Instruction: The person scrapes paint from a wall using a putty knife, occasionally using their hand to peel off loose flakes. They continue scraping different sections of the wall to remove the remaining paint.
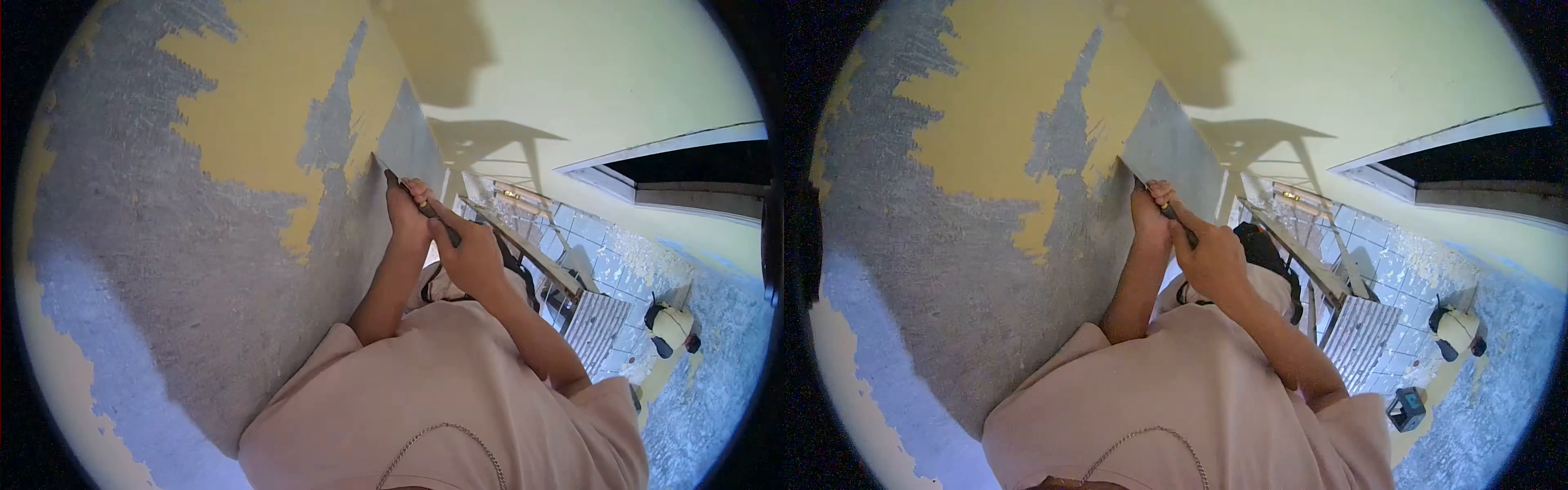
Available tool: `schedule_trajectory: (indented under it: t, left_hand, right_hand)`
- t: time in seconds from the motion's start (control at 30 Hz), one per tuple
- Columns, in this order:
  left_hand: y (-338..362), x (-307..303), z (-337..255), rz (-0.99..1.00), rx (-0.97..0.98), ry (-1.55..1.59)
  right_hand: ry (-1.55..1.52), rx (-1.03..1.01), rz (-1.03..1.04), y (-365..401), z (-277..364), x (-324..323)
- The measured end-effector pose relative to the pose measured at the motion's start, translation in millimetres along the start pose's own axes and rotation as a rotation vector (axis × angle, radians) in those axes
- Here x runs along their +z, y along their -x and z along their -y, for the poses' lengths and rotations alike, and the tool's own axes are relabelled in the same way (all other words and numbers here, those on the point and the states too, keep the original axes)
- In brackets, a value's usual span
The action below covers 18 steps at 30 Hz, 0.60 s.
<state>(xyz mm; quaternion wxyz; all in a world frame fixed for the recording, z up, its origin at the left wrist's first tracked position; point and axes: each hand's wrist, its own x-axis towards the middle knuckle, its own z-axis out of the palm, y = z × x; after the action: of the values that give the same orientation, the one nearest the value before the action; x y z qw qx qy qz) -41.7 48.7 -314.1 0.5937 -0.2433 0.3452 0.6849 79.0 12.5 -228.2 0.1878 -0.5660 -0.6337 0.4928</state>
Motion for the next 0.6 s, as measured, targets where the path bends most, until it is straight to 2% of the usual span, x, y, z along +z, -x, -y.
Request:
schedule_trajectory:
  t: [0.03, 0.07, 0.1, 0.13, 0.17, 0.2, 0.27, 0.3, 0.33, 0.4, 0.43, 0.47, 0.53, 0.57, 0.6]
  left_hand:
    - [-8, -5, -1, 0.003, -0.028, 0.031]
    - [-33, -58, 9, 0.012, -0.032, 0.032]
    - [-56, -112, -1, 0.388, -0.103, 0.091]
    - [-62, -67, -17, 0.762, -0.177, 0.146]
    - [-33, -53, -36, 0.278, -0.242, 0.034]
    - [-24, -28, -32, 0.274, -0.243, 0.040]
    - [-32, 7, -25, 0.204, 0.086, -0.419]
    - [-34, 28, -22, 0.035, -0.091, -0.043]
    - [-33, 30, -16, 0.058, -0.083, -0.041]
    - [-9, 1, -5, 0.243, 0.101, -0.194]
    - [0, -7, -9, 0.212, -0.048, 0.011]
    - [-1, -6, -11, 0.212, -0.049, 0.010]
    - [-1, -1, -9, 0.106, -0.092, 0.022]
    - [-15, -4, -1, 0.158, -0.043, -0.003]
    - [-20, -5, 3, 0.163, -0.051, 0.003]
  right_hand:
    - [-0.002, -0.048, -0.022, -2, -7, 1]
    - [0.003, -0.052, -0.030, 2, -8, 1]
    - [-0.001, -0.115, -0.051, 10, -5, 5]
    - [-0.009, -0.178, -0.074, 12, -2, 11]
    - [-0.052, -0.191, -0.086, 12, 0, 15]
    - [-0.048, -0.188, -0.081, 0, 4, 19]
    - [-0.061, -0.055, -0.157, -30, 12, 28]
    - [-0.079, -0.067, -0.112, -36, 12, 15]
    - [-0.076, -0.090, -0.122, -37, 6, 6]
    - [-0.073, -0.203, -0.077, -13, -9, 2]
    - [-0.073, -0.169, -0.043, -1, -10, 2]
    - [-0.073, -0.168, -0.044, -1, -8, 2]
    - [0.119, -0.033, -0.035, -1, -5, 2]
    - [0.094, -0.025, -0.073, -6, -5, -4]
    - [0.003, -0.103, -0.144, -15, -9, -6]
